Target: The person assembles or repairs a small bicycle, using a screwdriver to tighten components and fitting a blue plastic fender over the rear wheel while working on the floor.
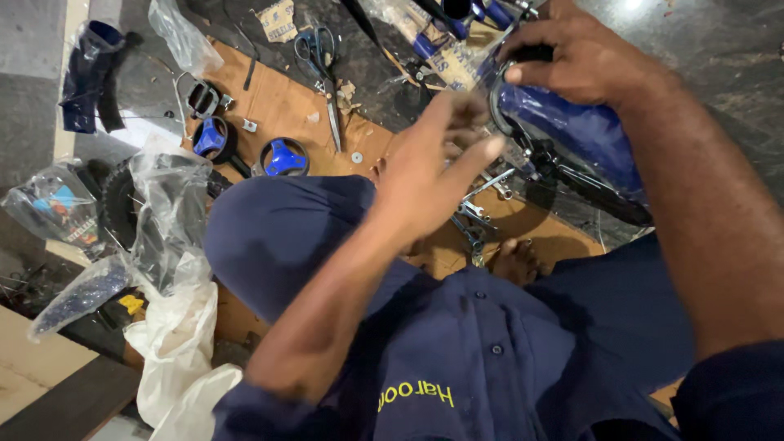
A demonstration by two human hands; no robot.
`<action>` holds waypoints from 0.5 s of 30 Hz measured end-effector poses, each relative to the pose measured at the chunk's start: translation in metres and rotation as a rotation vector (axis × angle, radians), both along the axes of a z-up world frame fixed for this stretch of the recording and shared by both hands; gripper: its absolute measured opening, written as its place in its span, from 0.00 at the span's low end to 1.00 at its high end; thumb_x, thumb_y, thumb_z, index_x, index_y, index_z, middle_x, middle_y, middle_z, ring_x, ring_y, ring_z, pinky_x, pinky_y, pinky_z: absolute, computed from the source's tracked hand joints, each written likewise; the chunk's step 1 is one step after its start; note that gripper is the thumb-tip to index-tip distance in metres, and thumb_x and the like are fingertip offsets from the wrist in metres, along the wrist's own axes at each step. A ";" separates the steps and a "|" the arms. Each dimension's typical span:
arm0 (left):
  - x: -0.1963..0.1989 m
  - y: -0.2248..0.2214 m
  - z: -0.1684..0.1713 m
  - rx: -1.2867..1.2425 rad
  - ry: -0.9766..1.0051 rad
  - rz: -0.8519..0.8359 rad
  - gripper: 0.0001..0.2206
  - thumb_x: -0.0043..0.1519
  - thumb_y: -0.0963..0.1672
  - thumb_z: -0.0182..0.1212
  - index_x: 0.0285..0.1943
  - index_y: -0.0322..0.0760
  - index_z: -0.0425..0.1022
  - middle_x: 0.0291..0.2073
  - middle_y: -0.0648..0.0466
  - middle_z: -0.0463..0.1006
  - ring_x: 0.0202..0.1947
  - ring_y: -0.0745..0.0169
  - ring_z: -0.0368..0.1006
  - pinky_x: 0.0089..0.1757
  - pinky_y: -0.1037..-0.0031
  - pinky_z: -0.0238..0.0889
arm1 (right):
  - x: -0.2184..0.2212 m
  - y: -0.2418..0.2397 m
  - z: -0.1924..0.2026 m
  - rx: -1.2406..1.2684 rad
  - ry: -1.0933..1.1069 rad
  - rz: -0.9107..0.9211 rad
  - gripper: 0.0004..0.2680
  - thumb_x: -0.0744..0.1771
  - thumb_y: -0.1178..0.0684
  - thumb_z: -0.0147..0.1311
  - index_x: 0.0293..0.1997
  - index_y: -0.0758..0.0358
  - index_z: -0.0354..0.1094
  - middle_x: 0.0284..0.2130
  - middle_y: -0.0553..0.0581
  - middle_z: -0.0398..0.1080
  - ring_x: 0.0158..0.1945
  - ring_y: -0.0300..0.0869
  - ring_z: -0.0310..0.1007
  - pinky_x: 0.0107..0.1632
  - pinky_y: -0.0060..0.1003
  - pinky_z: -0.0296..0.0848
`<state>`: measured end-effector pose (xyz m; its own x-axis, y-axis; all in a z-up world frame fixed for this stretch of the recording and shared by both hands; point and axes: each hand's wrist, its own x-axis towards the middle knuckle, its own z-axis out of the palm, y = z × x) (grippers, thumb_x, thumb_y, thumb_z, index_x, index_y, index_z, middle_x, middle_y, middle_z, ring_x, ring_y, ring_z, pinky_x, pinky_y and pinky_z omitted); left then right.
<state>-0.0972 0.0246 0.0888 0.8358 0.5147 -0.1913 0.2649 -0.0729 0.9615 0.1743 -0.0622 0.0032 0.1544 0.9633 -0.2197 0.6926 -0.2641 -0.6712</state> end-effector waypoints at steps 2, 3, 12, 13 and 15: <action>-0.029 0.010 0.031 0.056 0.027 0.028 0.17 0.66 0.45 0.66 0.60 0.32 0.71 0.50 0.49 0.81 0.50 0.64 0.79 0.51 0.69 0.74 | -0.001 -0.001 -0.003 0.035 0.009 0.008 0.15 0.67 0.46 0.65 0.58 0.56 0.74 0.59 0.65 0.63 0.63 0.58 0.65 0.61 0.53 0.67; -0.050 0.019 0.045 0.043 -0.008 0.086 0.16 0.67 0.44 0.65 0.61 0.33 0.72 0.46 0.50 0.81 0.47 0.64 0.79 0.55 0.69 0.74 | -0.001 0.001 -0.002 -0.007 -0.012 -0.010 0.16 0.66 0.46 0.65 0.59 0.54 0.74 0.57 0.66 0.63 0.62 0.59 0.64 0.61 0.53 0.66; -0.210 0.110 -0.015 0.133 -0.237 0.760 0.10 0.75 0.39 0.61 0.60 0.25 0.70 0.50 0.47 0.81 0.47 0.66 0.77 0.51 0.76 0.71 | -0.001 0.009 0.002 -0.181 -0.038 -0.105 0.17 0.65 0.44 0.64 0.61 0.48 0.74 0.55 0.67 0.63 0.56 0.59 0.67 0.57 0.53 0.69; -0.218 0.110 -0.032 0.037 -0.127 0.781 0.10 0.73 0.40 0.61 0.59 0.27 0.71 0.47 0.49 0.81 0.43 0.67 0.76 0.47 0.77 0.70 | -0.001 0.003 0.001 -0.119 -0.071 -0.070 0.17 0.66 0.43 0.64 0.61 0.50 0.75 0.55 0.70 0.64 0.57 0.60 0.67 0.56 0.54 0.70; -0.229 0.105 -0.043 0.048 0.022 0.766 0.10 0.72 0.41 0.62 0.59 0.29 0.74 0.47 0.51 0.81 0.43 0.68 0.76 0.46 0.77 0.71 | 0.001 0.005 -0.002 -0.175 -0.065 -0.055 0.17 0.67 0.40 0.60 0.62 0.50 0.73 0.54 0.68 0.69 0.54 0.58 0.70 0.55 0.54 0.71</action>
<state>-0.3266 0.1292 0.0458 0.2390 0.9567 -0.1665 0.2779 0.0969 0.9557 0.1755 -0.0569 0.0008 0.2253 0.9011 -0.3705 0.7144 -0.4114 -0.5661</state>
